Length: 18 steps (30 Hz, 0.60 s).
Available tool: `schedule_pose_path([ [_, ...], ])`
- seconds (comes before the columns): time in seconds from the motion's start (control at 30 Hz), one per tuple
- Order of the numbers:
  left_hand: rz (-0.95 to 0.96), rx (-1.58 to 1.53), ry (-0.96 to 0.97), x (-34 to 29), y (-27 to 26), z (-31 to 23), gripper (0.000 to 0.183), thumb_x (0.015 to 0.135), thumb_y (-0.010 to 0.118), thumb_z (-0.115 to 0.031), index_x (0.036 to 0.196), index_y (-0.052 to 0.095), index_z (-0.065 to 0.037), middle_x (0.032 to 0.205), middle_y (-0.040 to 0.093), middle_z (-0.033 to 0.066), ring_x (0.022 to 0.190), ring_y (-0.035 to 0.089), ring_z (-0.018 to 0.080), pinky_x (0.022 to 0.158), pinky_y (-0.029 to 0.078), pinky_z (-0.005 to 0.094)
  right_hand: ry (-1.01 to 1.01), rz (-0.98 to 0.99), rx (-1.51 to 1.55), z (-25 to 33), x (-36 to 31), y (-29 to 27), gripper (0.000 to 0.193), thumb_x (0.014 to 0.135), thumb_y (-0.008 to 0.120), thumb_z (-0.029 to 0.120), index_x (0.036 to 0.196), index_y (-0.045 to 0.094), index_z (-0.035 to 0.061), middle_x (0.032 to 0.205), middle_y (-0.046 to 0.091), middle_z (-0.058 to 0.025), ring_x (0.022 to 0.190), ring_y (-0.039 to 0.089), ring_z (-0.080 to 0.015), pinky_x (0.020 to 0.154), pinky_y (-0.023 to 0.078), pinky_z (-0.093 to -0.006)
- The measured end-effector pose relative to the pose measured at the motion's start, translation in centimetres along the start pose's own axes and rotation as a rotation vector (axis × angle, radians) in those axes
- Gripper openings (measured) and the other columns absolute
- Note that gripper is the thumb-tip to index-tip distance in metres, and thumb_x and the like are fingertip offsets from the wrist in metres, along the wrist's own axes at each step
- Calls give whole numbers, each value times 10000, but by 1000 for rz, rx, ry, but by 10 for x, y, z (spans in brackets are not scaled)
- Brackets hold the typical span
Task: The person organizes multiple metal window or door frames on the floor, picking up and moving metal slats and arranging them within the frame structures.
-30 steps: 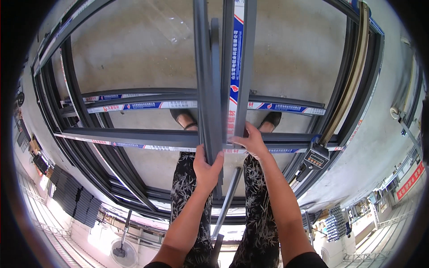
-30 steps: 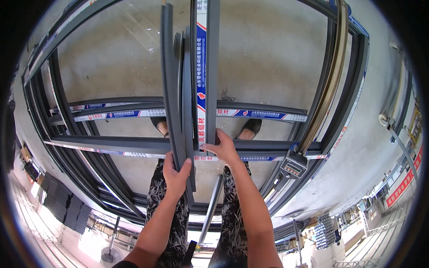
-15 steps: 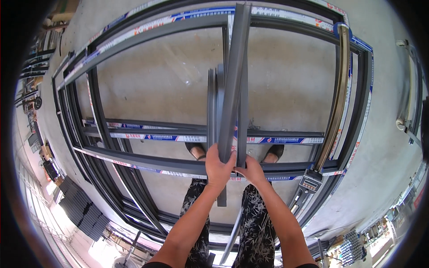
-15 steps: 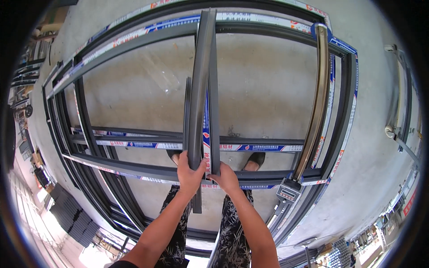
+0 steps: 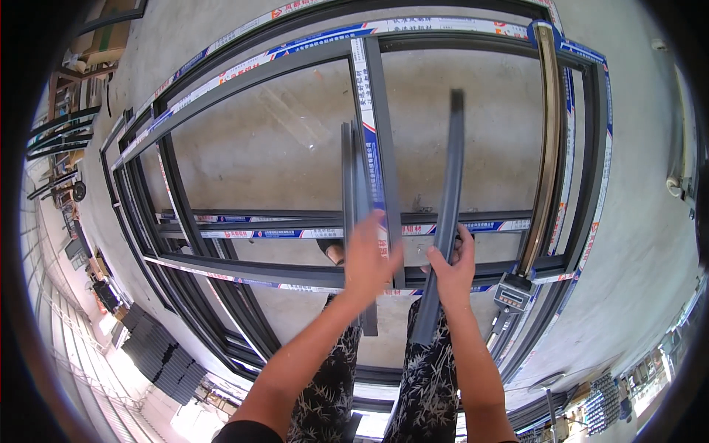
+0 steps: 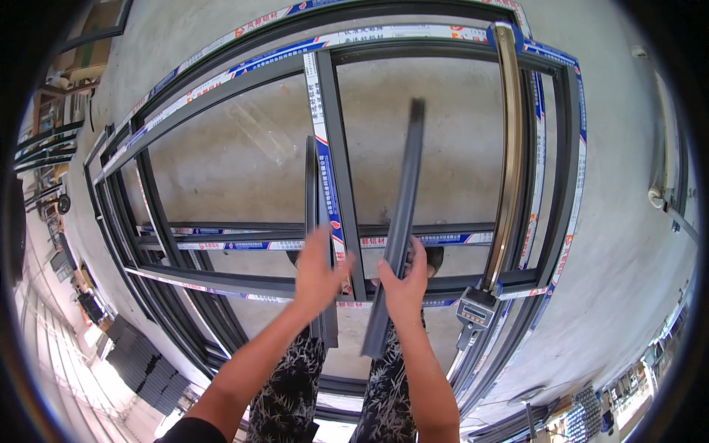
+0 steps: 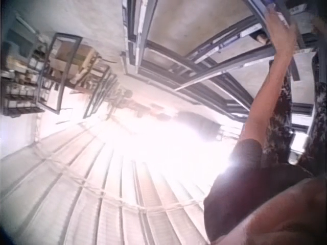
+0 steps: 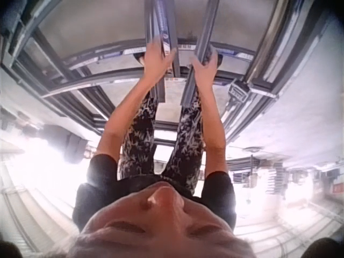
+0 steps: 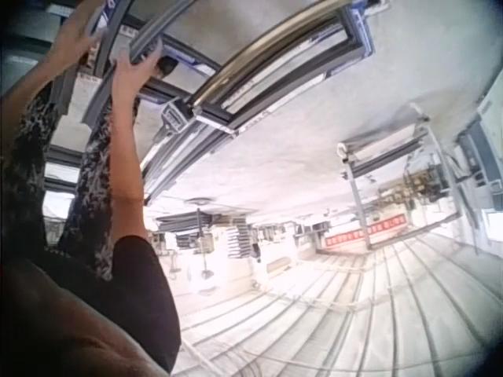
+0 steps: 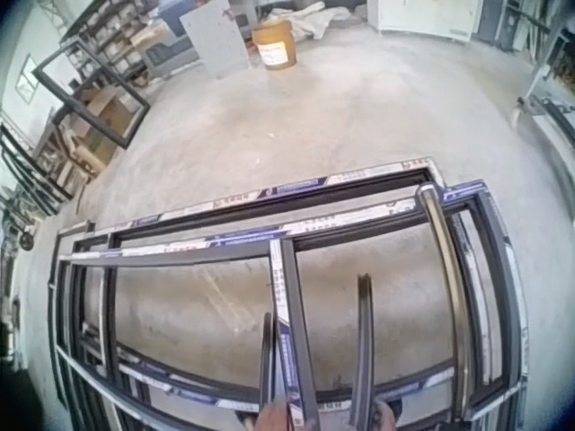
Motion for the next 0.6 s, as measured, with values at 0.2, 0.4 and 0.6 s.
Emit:
schedule_pose_path([
  [0.2,-78,71,-385,69,24,41,749,681,769,-349,1159,433,118,1091,558,313,949,587,437,809,485,434,331,108,246,-26,-20,-4,475,794,648,38,1183,393,-59,959,573,-118,858,603,-180,648,547,-327],
  [0.4,-303,253,-407,63,38,55,528,679,747,-327,936,463,37,913,556,245,842,586,413,744,483,469,379,80,462,19,-21,21,340,810,625,32,1050,388,-11,809,590,-141,636,627,-217,554,525,-330],
  [0.6,-300,224,-352,67,39,58,491,690,728,-309,935,468,27,925,557,234,858,573,411,741,471,475,318,11,489,49,7,17,249,890,560,199,995,408,31,756,570,-117,568,586,-198,494,496,-312],
])
Point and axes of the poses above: each hand's wrist, its own x-axis towards the middle knuckle, its own y-axis out of the palm, z = x × y, the point moved 9 cm from there along x, towards the middle knuckle
